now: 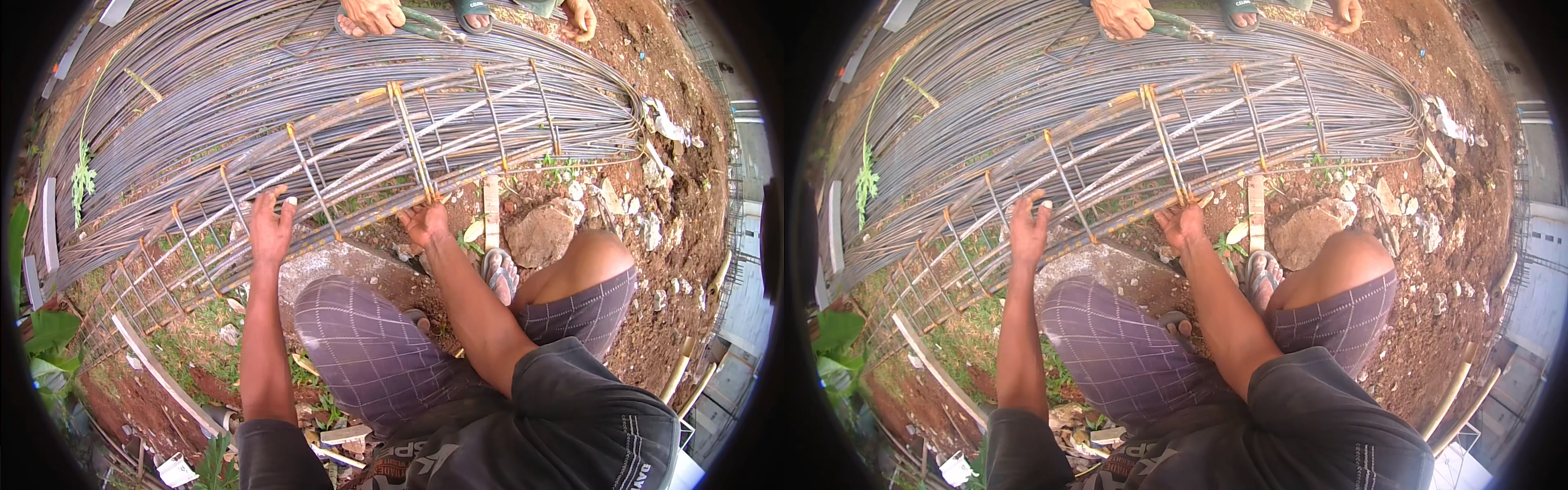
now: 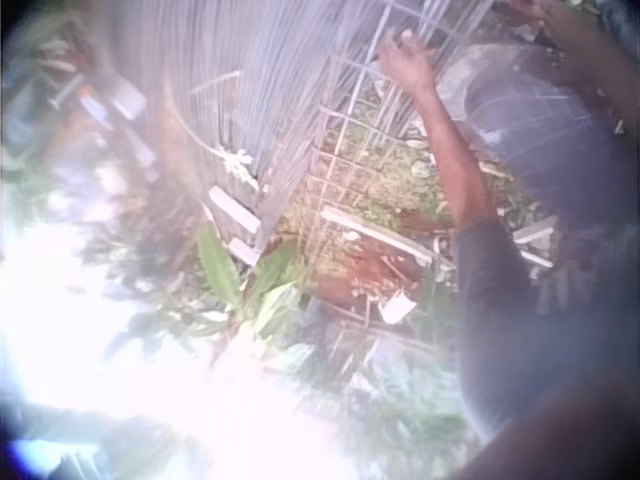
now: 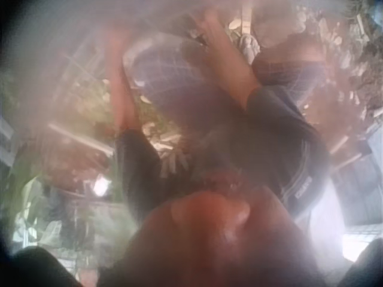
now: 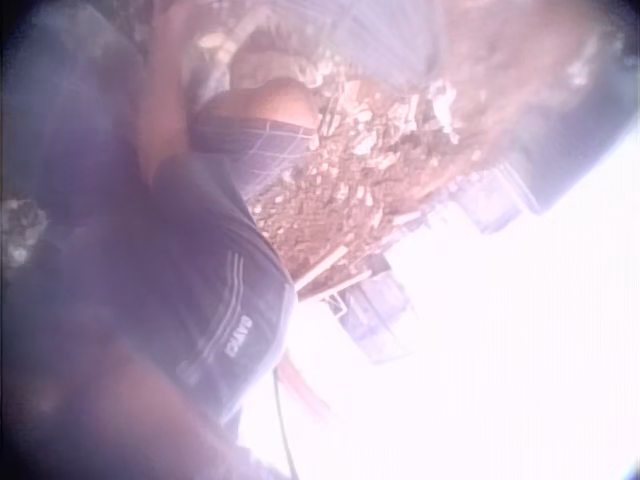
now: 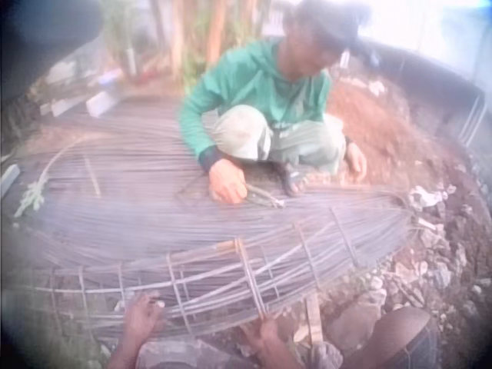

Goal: The person assembles a cylindrical rebar cage by tying intersecting steel bars with wire using pliers. A second person assists by holding the structure and tying additional sections. The person uses a tape measure to check spacing and continues securing the cage.

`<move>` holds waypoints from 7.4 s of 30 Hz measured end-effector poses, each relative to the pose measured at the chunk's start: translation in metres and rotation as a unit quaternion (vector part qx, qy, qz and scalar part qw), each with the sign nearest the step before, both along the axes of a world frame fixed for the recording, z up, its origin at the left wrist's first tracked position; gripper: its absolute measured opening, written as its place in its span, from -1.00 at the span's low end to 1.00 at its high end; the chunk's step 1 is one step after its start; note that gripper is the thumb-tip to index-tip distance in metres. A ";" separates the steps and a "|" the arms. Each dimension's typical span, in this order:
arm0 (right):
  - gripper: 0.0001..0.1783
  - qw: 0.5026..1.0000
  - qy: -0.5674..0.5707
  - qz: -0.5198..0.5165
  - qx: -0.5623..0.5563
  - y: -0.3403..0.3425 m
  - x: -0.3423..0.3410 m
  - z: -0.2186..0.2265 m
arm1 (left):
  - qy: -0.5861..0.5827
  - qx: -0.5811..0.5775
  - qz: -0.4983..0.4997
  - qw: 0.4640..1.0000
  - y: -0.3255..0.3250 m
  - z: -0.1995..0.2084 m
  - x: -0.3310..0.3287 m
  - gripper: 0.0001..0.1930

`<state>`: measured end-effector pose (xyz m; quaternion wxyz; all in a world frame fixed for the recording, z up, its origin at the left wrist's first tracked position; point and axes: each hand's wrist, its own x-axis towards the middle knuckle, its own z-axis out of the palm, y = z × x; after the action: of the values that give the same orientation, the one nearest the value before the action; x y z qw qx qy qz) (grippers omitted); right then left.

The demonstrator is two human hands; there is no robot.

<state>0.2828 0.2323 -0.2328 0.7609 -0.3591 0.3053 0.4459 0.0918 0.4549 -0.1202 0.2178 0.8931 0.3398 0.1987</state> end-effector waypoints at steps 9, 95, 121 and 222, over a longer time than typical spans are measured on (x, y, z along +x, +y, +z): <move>-0.34 0.997 0.044 -0.063 -0.027 0.014 -0.011 0.003 | 0.326 -0.657 0.031 0.679 -0.097 0.028 0.063 -0.05; -0.61 0.302 -0.644 0.532 -0.459 -0.215 0.200 0.172 | -0.517 -0.655 0.336 0.437 -0.188 -0.080 0.129 0.11; -0.64 0.192 -0.540 0.504 -0.647 -0.240 0.271 0.159 | -0.516 -0.667 0.327 0.427 -0.187 -0.080 0.127 0.20; -0.54 0.372 -0.679 0.614 -0.155 0.007 0.123 0.124 | 0.039 0.025 0.013 0.999 -0.009 -0.002 0.227 -0.55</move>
<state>0.4053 0.2397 -0.1083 0.1611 -0.7414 -0.5545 0.3421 0.3189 0.4456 -0.1225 0.1795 0.9007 0.3548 0.1751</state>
